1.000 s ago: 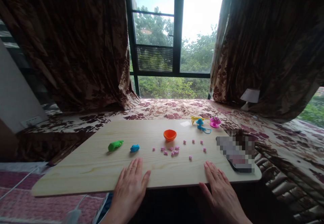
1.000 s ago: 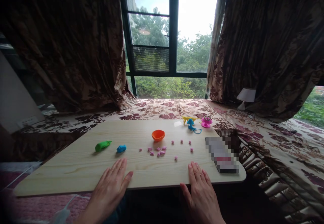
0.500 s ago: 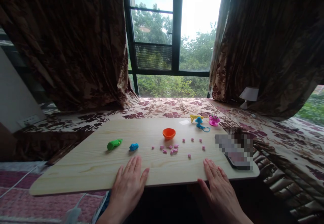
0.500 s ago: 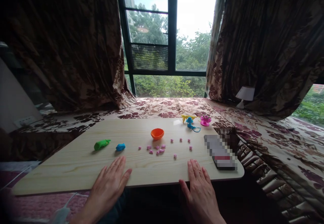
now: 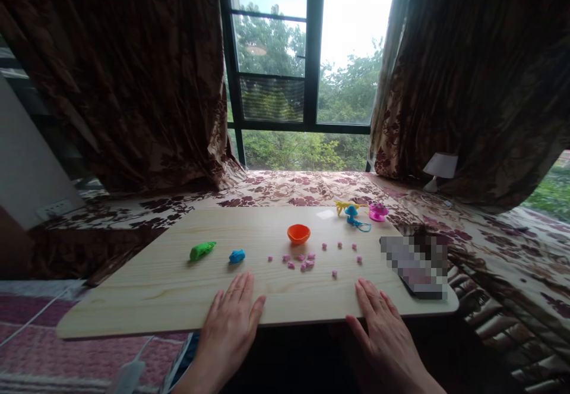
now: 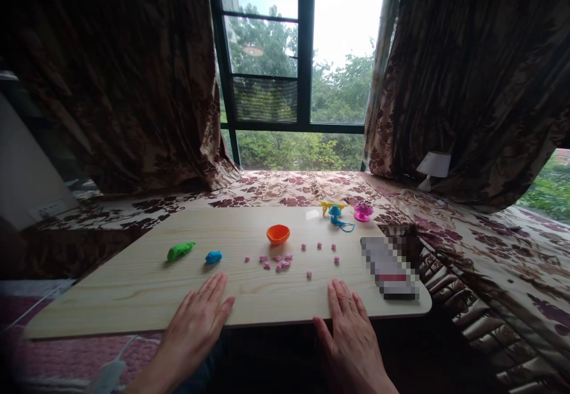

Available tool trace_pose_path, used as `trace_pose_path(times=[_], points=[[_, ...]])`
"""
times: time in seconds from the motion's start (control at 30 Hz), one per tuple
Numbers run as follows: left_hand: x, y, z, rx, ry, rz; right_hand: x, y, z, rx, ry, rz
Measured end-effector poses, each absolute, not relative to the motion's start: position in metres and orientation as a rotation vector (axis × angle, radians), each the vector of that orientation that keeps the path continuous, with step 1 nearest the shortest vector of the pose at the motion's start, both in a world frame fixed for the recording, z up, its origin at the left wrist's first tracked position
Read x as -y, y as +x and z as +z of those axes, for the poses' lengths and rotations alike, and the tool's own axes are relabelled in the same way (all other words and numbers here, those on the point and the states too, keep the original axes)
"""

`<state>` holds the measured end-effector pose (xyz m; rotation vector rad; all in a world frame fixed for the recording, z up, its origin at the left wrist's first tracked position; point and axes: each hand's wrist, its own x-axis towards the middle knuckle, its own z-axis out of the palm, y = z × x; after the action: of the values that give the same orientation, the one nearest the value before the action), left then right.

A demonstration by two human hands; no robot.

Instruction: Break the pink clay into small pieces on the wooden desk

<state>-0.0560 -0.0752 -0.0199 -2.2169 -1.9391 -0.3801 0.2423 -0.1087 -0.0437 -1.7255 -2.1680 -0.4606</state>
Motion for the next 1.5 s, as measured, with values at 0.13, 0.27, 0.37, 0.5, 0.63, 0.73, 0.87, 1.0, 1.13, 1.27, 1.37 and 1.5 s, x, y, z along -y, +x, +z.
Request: trace_pose_path(times=[0.13, 0.27, 0.37, 0.5, 0.63, 0.73, 0.87, 1.0, 1.13, 1.27, 1.37, 1.5], points=[[0.088, -0.056, -0.029, 1.889, -2.247, -0.401, 0.129, 0.236, -0.052, 2.234, -1.629, -0.49], [0.08, -0.032, -0.022, 1.857, -2.292, -0.381, 0.115, 0.226, -0.045, 2.244, -1.664, -0.409], [0.069, -0.034, -0.013, 1.883, -2.276, -0.37, 0.098, 0.234, -0.038, 2.212, -1.729, -0.384], [0.073, -0.06, -0.016, 1.935, -2.237, -0.364, 0.107, 0.247, -0.043, 2.173, -1.754, -0.452], [0.087, -0.056, -0.027, 1.885, -2.263, -0.377, 0.13, 0.236, -0.052, 2.232, -1.675, -0.479], [0.084, -0.036, -0.025, 1.845, -2.302, -0.385, 0.123, 0.223, -0.047, 2.239, -1.694, -0.429], [0.069, -0.033, -0.013, 1.892, -2.312, -0.354, 0.099, 0.228, -0.036, 2.204, -1.787, -0.375], [0.071, -0.058, -0.015, 1.963, -2.26, -0.312, 0.109, 0.243, -0.038, 2.177, -1.798, -0.418], [0.086, -0.055, -0.024, 1.926, -2.269, -0.3, 0.129, 0.235, -0.047, 2.213, -1.735, -0.438], [0.081, -0.029, -0.02, 1.862, -2.313, -0.314, 0.113, 0.218, -0.042, 2.23, -1.749, -0.383], [0.068, -0.029, -0.013, 1.885, -2.304, -0.315, 0.093, 0.223, -0.036, 2.217, -1.804, -0.367], [0.068, -0.056, -0.018, 1.948, -2.237, -0.302, 0.102, 0.244, -0.038, 2.176, -1.826, -0.433]])
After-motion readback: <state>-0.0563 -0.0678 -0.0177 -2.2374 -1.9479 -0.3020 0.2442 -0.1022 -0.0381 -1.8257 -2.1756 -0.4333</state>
